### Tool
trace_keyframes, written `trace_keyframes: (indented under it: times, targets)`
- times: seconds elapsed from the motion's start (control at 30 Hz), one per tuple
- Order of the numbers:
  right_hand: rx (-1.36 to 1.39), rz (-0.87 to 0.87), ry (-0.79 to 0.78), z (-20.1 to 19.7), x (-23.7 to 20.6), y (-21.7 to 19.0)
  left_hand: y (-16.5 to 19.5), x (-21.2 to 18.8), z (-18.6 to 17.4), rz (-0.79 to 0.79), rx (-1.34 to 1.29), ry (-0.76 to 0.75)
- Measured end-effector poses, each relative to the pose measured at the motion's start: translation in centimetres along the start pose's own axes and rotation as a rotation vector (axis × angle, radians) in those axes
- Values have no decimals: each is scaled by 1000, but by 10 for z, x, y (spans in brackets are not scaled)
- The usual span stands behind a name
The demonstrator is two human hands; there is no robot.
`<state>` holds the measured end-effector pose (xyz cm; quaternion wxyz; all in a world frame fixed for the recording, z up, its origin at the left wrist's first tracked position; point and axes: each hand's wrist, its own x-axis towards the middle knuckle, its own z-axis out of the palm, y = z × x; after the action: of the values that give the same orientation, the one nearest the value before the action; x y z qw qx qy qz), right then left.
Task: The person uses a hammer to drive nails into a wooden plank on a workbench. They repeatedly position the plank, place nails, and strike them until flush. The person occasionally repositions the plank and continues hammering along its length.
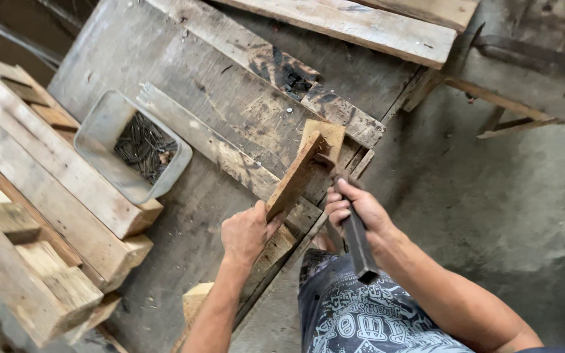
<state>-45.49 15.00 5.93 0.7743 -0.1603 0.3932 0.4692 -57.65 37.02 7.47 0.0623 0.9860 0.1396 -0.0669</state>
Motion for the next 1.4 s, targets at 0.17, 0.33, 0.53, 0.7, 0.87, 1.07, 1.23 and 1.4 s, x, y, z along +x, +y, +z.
trace_keyframes:
  times: [0.17, 0.33, 0.53, 0.7, 0.87, 1.07, 1.23, 1.4]
  targets:
    - [176, 180, -32, -9, -10, -38, 39, 23, -10, 21, 6, 40]
    - [160, 281, -132, -34, -36, -102, 81, 30, -19, 47, 8, 10]
    - [145, 313, -259, -82, -85, -149, 137, 11, -17, 107, -31, 63]
    - [199, 424, -380, -120, -116, -172, 180, -4, -10, 46, -38, -33]
    - [44, 530, -349, -157, -143, -215, 220, -28, -12, 155, -40, 119]
    - [-228, 626, -338, -176, -165, -249, 246, -53, -17, 230, -95, 75]
    - [-333, 666, -304, -179, -166, -268, 255, -62, -13, 251, -133, 32]
    - [-502, 664, -216, -180, -155, -287, 250, -54, 1, 277, -147, -21]
